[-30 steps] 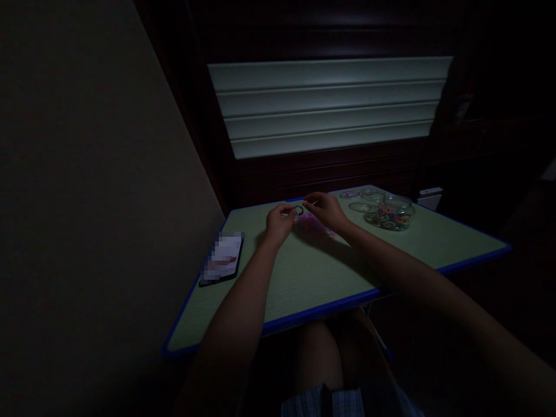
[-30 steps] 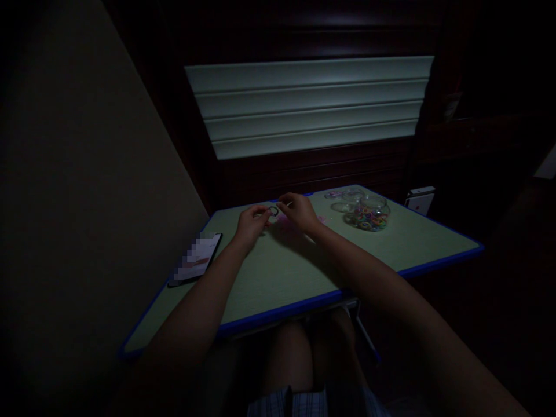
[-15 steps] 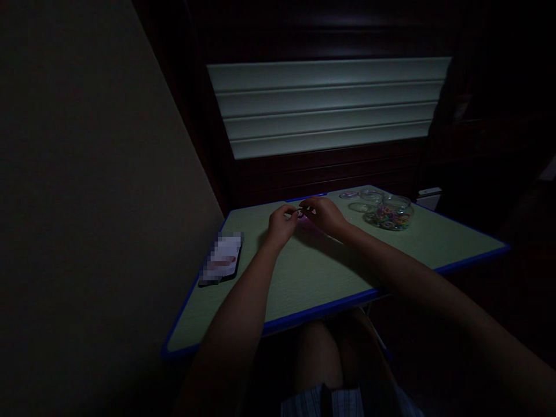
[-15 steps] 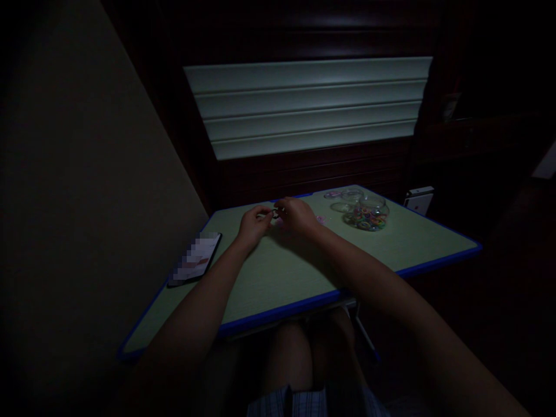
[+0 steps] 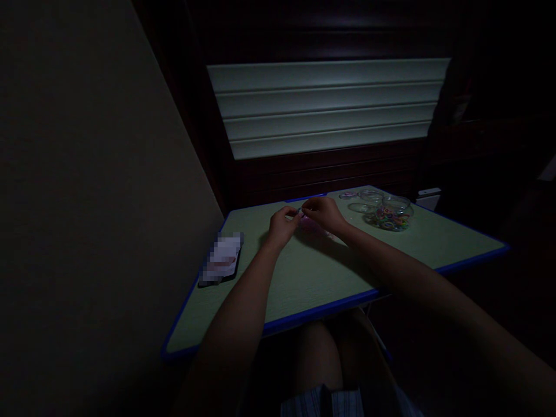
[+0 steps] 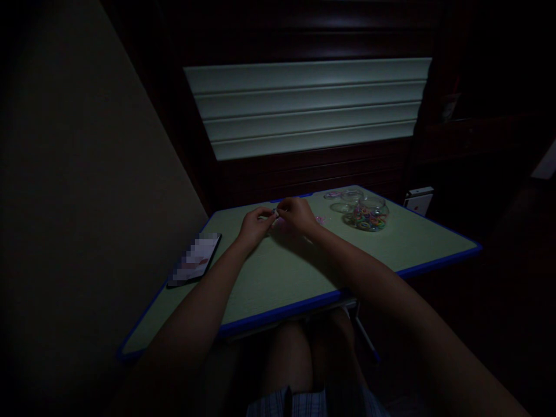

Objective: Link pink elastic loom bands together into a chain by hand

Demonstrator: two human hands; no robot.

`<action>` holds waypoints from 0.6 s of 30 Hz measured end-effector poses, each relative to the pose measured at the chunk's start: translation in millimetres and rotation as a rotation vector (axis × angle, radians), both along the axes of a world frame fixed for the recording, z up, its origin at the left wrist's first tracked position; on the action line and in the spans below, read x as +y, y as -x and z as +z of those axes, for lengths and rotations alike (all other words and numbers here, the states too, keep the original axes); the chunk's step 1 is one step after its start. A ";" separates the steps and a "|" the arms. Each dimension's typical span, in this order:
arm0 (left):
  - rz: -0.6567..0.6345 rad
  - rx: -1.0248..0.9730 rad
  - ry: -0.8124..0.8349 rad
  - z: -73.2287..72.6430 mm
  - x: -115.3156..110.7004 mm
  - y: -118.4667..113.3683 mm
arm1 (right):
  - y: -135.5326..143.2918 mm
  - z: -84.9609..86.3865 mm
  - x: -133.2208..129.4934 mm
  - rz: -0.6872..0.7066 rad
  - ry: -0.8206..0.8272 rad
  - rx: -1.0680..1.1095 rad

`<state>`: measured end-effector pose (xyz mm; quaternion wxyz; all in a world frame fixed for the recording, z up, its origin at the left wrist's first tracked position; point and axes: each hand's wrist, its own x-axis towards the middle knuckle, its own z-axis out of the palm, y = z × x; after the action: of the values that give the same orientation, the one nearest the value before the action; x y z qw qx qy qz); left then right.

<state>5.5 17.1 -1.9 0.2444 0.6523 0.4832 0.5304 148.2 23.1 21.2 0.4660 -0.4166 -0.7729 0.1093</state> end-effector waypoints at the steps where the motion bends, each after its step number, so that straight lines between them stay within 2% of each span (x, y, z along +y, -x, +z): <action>1: 0.002 -0.018 0.016 0.9 -1.1 -0.4 | 0.3 -0.1 0.8 0.000 0.030 0.035; 12: 0.069 -0.176 0.182 14.9 -15.0 -4.2 | 1.4 -0.9 6.1 0.113 0.295 0.348; 18: 0.088 -0.200 0.177 17.9 -16.1 -3.5 | 2.0 2.0 -0.5 0.165 0.431 0.382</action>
<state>9.0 1.0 16.0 0.3244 0.5502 0.5295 0.5583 146.2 22.6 23.3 0.4934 -0.4133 -0.6615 0.3848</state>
